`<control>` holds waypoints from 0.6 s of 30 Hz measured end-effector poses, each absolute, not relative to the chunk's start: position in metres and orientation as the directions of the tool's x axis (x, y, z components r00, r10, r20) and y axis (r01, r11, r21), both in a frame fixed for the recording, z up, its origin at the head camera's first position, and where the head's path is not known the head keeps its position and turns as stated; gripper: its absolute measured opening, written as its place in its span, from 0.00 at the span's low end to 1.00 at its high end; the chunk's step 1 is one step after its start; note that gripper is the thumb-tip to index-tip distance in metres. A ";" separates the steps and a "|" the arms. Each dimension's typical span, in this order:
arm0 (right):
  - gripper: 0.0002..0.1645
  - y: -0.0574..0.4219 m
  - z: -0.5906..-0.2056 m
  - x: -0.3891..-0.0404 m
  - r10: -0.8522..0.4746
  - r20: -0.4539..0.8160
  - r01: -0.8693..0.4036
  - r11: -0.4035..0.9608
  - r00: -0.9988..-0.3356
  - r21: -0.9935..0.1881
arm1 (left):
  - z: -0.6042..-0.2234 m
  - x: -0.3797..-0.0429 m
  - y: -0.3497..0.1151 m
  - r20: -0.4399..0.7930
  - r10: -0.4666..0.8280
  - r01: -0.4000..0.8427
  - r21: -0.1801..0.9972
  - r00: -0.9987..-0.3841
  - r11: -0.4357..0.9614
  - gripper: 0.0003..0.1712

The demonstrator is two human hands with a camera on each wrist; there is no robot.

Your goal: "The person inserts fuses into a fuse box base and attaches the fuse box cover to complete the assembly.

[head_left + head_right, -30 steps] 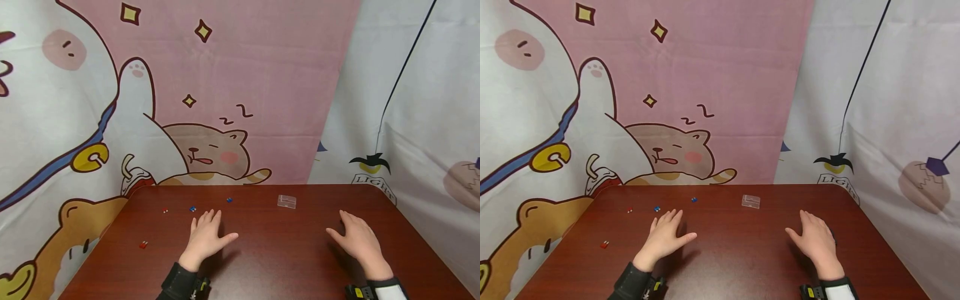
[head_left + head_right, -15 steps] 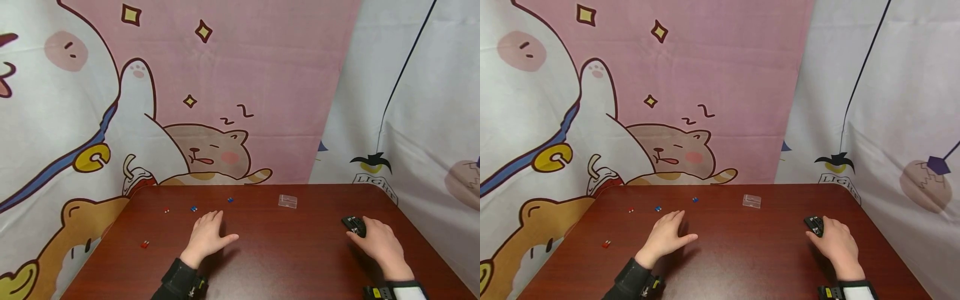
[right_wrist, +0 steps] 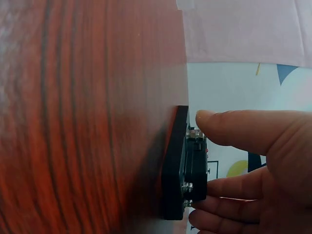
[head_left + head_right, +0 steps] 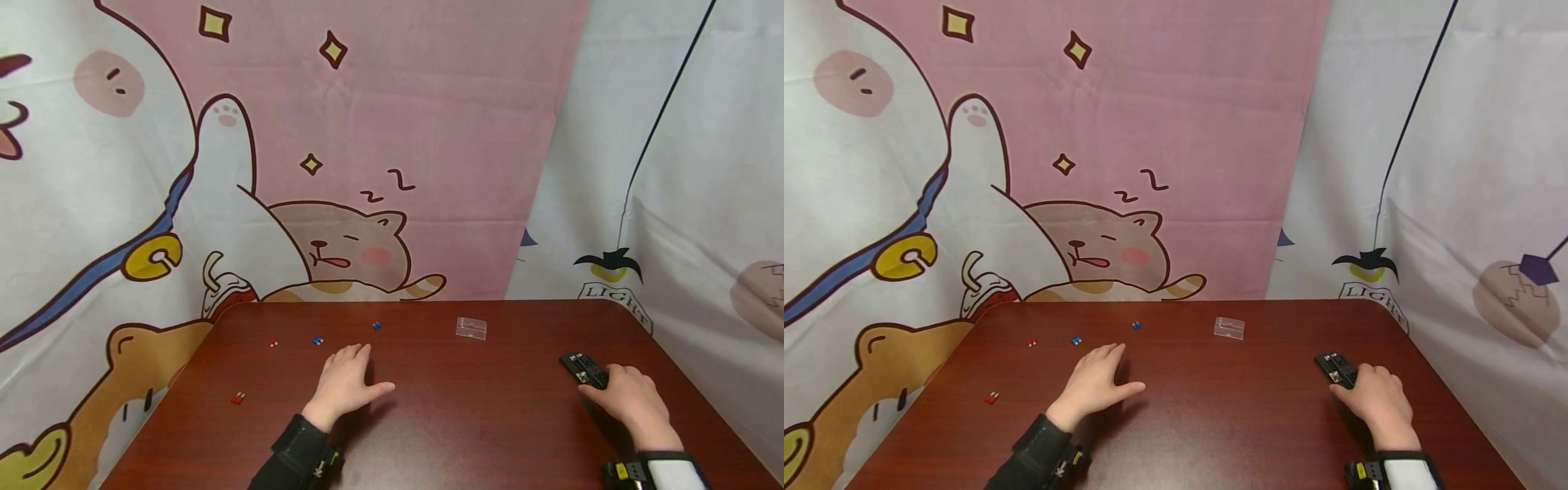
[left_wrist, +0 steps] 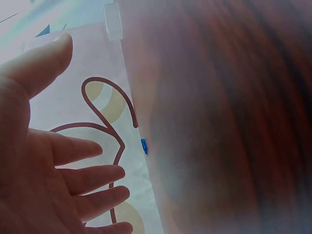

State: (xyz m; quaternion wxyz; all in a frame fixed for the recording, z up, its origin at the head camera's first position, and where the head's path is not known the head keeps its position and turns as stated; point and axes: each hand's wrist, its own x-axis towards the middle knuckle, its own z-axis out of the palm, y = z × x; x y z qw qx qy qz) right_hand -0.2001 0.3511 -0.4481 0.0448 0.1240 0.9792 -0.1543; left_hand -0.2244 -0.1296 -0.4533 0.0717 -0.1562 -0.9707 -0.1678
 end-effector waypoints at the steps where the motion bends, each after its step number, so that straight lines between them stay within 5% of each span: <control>1: 0.55 0.352 -0.449 -0.201 0.230 -0.135 0.260 0.921 -0.964 -0.289 | -0.453 -0.225 -0.129 0.190 0.280 0.327 0.307 -0.941 0.894 0.53; 18: 0.51 0.359 -0.457 -0.206 0.243 -0.227 0.299 0.920 -0.943 -0.254 | -0.449 -0.230 -0.115 0.168 0.321 0.360 0.324 -0.932 0.875 0.53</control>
